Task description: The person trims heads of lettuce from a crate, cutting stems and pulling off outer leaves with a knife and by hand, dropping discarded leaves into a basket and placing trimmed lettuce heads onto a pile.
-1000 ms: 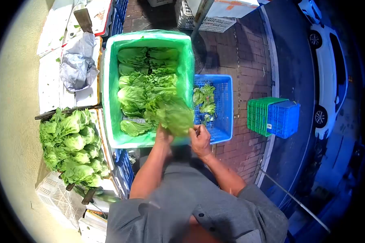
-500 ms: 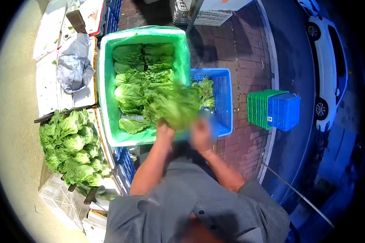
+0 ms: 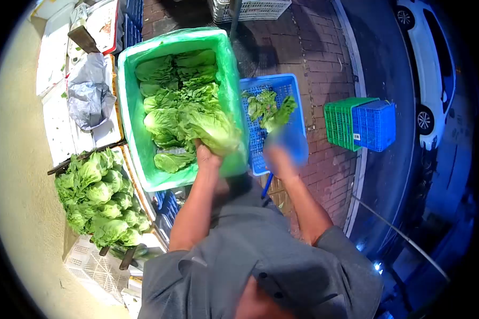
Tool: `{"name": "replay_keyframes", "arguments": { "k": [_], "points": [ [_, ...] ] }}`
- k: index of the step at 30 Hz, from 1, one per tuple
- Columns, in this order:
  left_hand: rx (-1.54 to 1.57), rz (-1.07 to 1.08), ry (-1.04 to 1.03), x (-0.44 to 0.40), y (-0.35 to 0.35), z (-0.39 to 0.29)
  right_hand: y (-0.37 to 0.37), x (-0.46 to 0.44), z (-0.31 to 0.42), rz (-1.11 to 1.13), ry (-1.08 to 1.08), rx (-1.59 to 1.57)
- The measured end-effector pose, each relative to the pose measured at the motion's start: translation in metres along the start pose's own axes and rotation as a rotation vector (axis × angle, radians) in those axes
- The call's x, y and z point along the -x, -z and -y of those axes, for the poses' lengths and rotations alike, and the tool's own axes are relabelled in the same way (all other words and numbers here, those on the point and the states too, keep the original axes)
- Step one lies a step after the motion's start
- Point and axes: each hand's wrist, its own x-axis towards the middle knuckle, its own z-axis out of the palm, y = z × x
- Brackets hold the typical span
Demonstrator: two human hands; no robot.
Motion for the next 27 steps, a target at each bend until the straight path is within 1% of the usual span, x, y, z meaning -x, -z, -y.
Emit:
{"name": "replay_keyframes", "arguments": {
  "k": [1,2,3,4,6,9,10,11,12,13,14,15,17,18,19,21,23,24,27],
  "points": [
    [0.011,0.038,0.023,0.011,-0.022,0.005,-0.001,0.010,0.008,0.090,-0.170,-0.033],
    [-0.013,0.016,0.023,0.018,-0.036,0.008,-0.005,0.021,0.021,0.183,-0.339,-0.067],
    [-0.034,-0.006,0.023,0.024,-0.047,0.011,-0.014,0.037,0.035,0.170,-0.419,0.002],
    [-0.055,-0.025,0.022,0.026,-0.053,0.012,-0.015,0.044,0.030,0.178,-0.415,-0.027],
    [-0.107,-0.071,0.043,0.013,-0.041,0.009,-0.016,0.063,0.013,0.196,-0.409,-0.086],
    [-0.113,-0.101,0.062,0.015,-0.053,0.013,-0.026,0.089,0.001,0.151,-0.373,-0.161],
    [-0.136,-0.141,0.076,0.018,-0.055,0.015,-0.027,0.094,0.000,0.132,-0.364,-0.184],
    [-0.161,-0.180,0.090,0.020,-0.057,0.016,-0.028,0.094,0.000,0.149,-0.286,-0.148],
    [-0.185,-0.220,0.105,0.022,-0.061,0.018,-0.030,0.093,0.004,0.151,-0.120,-0.006],
    [-0.160,-0.216,0.135,0.021,-0.062,0.019,-0.032,0.089,0.012,0.150,0.046,0.137],
    [-0.170,-0.242,0.125,0.019,-0.062,0.020,-0.037,0.080,0.019,0.151,0.211,0.277],
    [-0.180,-0.268,0.117,0.018,-0.065,0.023,-0.042,0.068,0.022,0.112,0.749,0.514],
    [-0.175,-0.347,0.125,0.024,-0.073,0.029,-0.058,0.060,0.041,0.058,0.830,0.621],
    [-0.168,-0.283,0.120,0.016,-0.061,0.029,-0.065,0.059,0.052,0.031,0.872,0.675],
    [-0.157,-0.221,0.114,0.008,-0.050,0.028,-0.067,0.062,0.062,0.067,0.846,0.708],
    [-0.143,-0.213,0.113,0.004,-0.036,0.029,-0.071,0.069,0.076,0.143,0.790,0.774],
    [-0.141,-0.315,0.121,0.031,-0.077,0.037,-0.072,0.065,0.070,0.142,0.866,0.767],
    [-0.159,-0.313,0.120,0.034,-0.081,0.038,-0.073,0.063,0.069,0.142,0.905,0.763],
    [-0.192,-0.339,0.129,0.039,-0.088,0.041,-0.076,0.062,0.068,0.114,0.923,0.728]
  ]
}}
